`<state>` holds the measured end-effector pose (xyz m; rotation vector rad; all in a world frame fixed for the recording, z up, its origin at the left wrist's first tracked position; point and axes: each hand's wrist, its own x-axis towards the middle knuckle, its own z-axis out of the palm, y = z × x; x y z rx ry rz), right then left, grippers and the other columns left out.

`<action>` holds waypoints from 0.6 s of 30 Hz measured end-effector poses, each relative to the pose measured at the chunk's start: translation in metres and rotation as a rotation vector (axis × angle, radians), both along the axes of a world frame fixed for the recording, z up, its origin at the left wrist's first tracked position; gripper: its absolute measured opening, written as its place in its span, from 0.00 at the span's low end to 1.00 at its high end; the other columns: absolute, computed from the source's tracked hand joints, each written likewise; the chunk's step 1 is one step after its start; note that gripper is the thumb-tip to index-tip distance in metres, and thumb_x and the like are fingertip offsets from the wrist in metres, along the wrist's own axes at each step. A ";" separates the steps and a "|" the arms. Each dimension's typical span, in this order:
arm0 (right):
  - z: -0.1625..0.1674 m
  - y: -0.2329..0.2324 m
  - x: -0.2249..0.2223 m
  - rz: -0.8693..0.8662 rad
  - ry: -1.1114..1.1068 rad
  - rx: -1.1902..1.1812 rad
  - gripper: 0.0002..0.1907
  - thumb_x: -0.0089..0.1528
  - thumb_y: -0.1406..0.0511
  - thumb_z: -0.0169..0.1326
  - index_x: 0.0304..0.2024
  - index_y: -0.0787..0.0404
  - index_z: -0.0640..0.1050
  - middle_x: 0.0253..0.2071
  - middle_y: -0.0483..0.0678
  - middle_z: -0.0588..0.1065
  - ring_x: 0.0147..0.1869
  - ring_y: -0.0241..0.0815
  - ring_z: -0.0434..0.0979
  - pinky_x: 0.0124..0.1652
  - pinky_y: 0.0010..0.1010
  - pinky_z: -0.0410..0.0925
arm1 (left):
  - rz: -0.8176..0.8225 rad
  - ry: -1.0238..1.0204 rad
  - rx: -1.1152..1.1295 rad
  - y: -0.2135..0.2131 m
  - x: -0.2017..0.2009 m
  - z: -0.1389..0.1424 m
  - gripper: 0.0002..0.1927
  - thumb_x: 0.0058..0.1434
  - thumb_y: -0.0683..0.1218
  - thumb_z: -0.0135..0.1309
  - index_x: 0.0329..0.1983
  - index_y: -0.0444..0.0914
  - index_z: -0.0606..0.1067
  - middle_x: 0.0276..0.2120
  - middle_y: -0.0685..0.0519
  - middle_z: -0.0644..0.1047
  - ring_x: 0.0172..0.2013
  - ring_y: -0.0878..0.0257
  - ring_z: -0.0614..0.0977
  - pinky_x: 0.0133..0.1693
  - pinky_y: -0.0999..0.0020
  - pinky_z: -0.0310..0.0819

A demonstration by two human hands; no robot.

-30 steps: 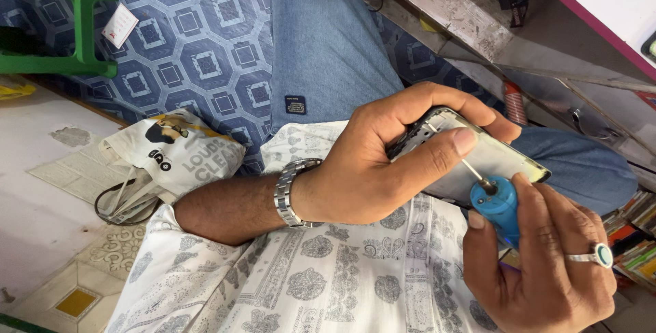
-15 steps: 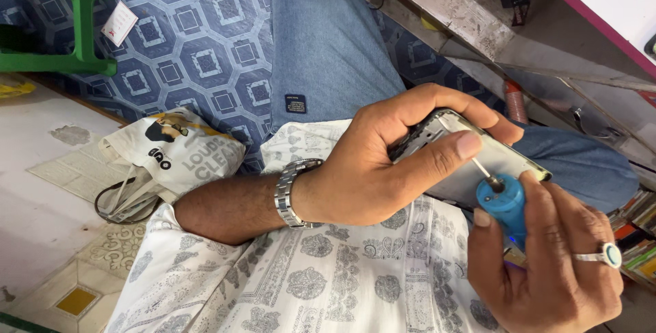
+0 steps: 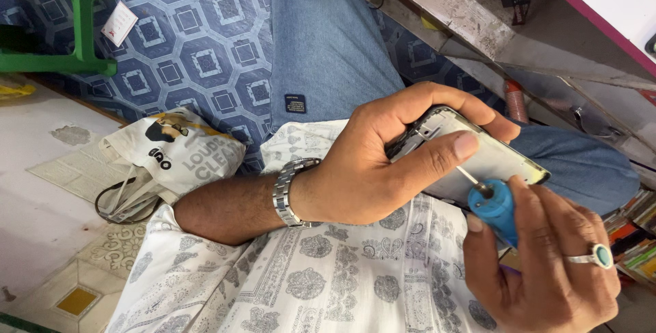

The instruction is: The person sits on the floor holding a phone back cover on their lap and uses a blue electric screwdriver bit to scrape and clean the inner surface and edges of the cover, rotating it to work on different areas.

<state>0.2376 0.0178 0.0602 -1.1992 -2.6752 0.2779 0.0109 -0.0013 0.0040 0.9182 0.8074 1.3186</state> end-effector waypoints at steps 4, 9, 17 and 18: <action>0.002 0.000 0.003 -0.022 -0.027 0.010 0.20 0.63 0.68 0.64 0.54 0.75 0.79 0.43 0.59 0.77 0.44 0.53 0.82 0.44 0.36 0.75 | 0.008 0.010 0.014 -0.001 0.002 0.001 0.08 0.85 0.45 0.49 0.61 0.36 0.71 0.55 0.51 0.80 0.58 0.67 0.78 0.63 0.70 0.74; 0.000 0.002 0.003 0.019 -0.015 -0.001 0.20 0.62 0.67 0.65 0.52 0.75 0.79 0.43 0.59 0.77 0.44 0.53 0.82 0.44 0.36 0.75 | 0.003 0.001 -0.006 0.000 0.002 -0.001 0.09 0.84 0.45 0.49 0.60 0.36 0.71 0.55 0.51 0.80 0.57 0.67 0.78 0.62 0.70 0.75; -0.001 0.001 0.005 0.022 -0.020 -0.007 0.21 0.62 0.66 0.65 0.52 0.75 0.79 0.44 0.59 0.77 0.44 0.54 0.83 0.45 0.37 0.75 | 0.000 -0.021 -0.016 0.000 0.001 0.000 0.09 0.85 0.46 0.49 0.61 0.36 0.71 0.55 0.51 0.80 0.57 0.67 0.79 0.61 0.71 0.76; -0.001 0.000 0.005 0.009 -0.030 -0.001 0.21 0.62 0.66 0.64 0.53 0.75 0.79 0.44 0.59 0.77 0.45 0.53 0.83 0.46 0.36 0.75 | 0.000 -0.013 -0.014 0.000 0.001 0.000 0.09 0.85 0.46 0.49 0.61 0.36 0.71 0.55 0.51 0.80 0.57 0.67 0.79 0.61 0.71 0.75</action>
